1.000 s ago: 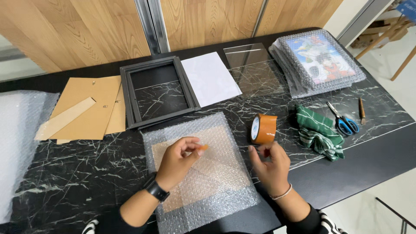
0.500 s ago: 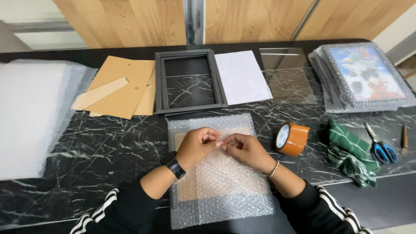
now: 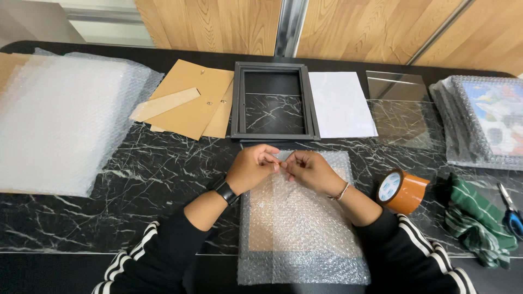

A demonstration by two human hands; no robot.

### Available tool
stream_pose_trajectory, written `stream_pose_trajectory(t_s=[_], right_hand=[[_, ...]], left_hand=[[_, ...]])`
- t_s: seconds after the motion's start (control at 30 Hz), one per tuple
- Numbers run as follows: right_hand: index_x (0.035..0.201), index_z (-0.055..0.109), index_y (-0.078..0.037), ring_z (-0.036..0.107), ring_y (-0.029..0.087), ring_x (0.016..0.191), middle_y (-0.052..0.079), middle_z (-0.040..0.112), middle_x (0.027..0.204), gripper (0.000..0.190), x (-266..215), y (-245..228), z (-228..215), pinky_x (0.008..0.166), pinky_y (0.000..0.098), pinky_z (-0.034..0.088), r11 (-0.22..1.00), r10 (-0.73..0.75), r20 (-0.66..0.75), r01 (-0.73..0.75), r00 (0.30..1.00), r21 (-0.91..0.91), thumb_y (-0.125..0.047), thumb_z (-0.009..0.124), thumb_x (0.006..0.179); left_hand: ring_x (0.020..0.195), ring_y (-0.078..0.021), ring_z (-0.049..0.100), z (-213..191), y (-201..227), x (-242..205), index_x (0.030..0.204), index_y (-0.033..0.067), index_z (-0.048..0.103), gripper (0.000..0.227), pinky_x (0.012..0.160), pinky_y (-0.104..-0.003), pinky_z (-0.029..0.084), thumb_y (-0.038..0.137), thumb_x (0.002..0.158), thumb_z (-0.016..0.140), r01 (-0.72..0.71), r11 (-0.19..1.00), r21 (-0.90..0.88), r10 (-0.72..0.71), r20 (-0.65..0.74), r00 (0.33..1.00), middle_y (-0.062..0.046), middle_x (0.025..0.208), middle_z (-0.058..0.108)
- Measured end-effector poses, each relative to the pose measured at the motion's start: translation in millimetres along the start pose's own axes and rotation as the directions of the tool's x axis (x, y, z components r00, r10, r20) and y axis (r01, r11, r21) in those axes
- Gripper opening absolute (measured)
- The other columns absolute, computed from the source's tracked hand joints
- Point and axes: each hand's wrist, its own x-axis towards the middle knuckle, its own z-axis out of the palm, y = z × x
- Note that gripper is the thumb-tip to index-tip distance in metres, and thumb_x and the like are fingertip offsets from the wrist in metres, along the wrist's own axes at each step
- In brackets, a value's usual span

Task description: The person wraps a framed artwork in bubble wrap and secures it with adhesive tape using scissors.

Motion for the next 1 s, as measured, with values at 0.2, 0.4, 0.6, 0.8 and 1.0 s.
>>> stream_pose_trajectory(t_s=[0.2, 0.4, 0.6, 0.8, 1.0], right_hand=[[0.092, 0.078, 0.0, 0.072, 0.014, 0.062, 0.011, 0.076, 0.071, 0.013, 7, -4, 6, 0.057, 0.0221, 0.053, 1.0, 0.002, 0.044, -0.001, 0.999, -0.02, -0.009, 0.069, 0.097], [0.09, 0.078, 0.0, 0.072, 0.014, 0.059, 0.011, 0.076, 0.068, 0.013, 8, -2, 8, 0.056, 0.0227, 0.052, 0.998, 0.0, 0.04, 0.003, 0.999, -0.065, -0.009, 0.071, 0.096], [0.091, 0.078, 0.001, 0.073, 0.015, 0.057, 0.011, 0.075, 0.069, 0.012, 7, -10, 8, 0.054, 0.0228, 0.053, 0.996, 0.046, 0.031, -0.043, 0.998, -0.073, -0.007, 0.07, 0.095], [0.091, 0.078, 0.003, 0.071, 0.014, 0.055, 0.011, 0.073, 0.068, 0.014, 15, -3, 12, 0.049, 0.0217, 0.051, 0.993, 0.083, 0.069, -0.076, 0.994, -0.09, -0.008, 0.07, 0.094], [0.092, 0.08, 0.0, 0.067, 0.012, 0.052, 0.009, 0.071, 0.061, 0.014, 8, -10, 22, 0.049, 0.022, 0.049, 0.992, 0.083, -0.035, -0.086, 0.996, -0.098, -0.01, 0.071, 0.094]], left_hand=[[0.089, -0.0214, 0.082, -7, 2, 2, 0.144, 0.0002, 0.061, 0.067, 0.08, -0.027, 0.063, 0.002, 0.081, 0.085, 0.073, 0.996, -0.048, -0.072, 0.029, 0.997, -0.017, 0.104, 0.082], [0.09, -0.0238, 0.083, -10, -6, 5, 0.146, -0.0037, 0.056, 0.073, 0.082, -0.029, 0.063, 0.003, 0.08, 0.086, 0.123, 0.99, -0.067, -0.119, 0.063, 0.991, -0.018, 0.103, 0.08], [0.093, -0.0245, 0.083, -21, 9, 2, 0.137, -0.0018, 0.065, 0.061, 0.08, -0.03, 0.062, 0.007, 0.08, 0.086, 0.159, 0.986, 0.045, -0.16, 0.013, 0.987, -0.015, 0.101, 0.078], [0.075, -0.0153, 0.082, -16, 1, 5, 0.113, 0.0113, 0.078, 0.034, 0.07, -0.023, 0.059, 0.01, 0.079, 0.081, 0.157, 0.967, 0.202, -0.155, -0.022, 0.988, -0.001, 0.081, 0.082], [0.079, -0.0185, 0.082, -15, -1, 8, 0.106, 0.0106, 0.08, 0.028, 0.06, -0.026, 0.062, 0.01, 0.078, 0.075, 0.209, 0.952, 0.225, -0.184, -0.129, 0.974, -0.003, 0.086, 0.084]])
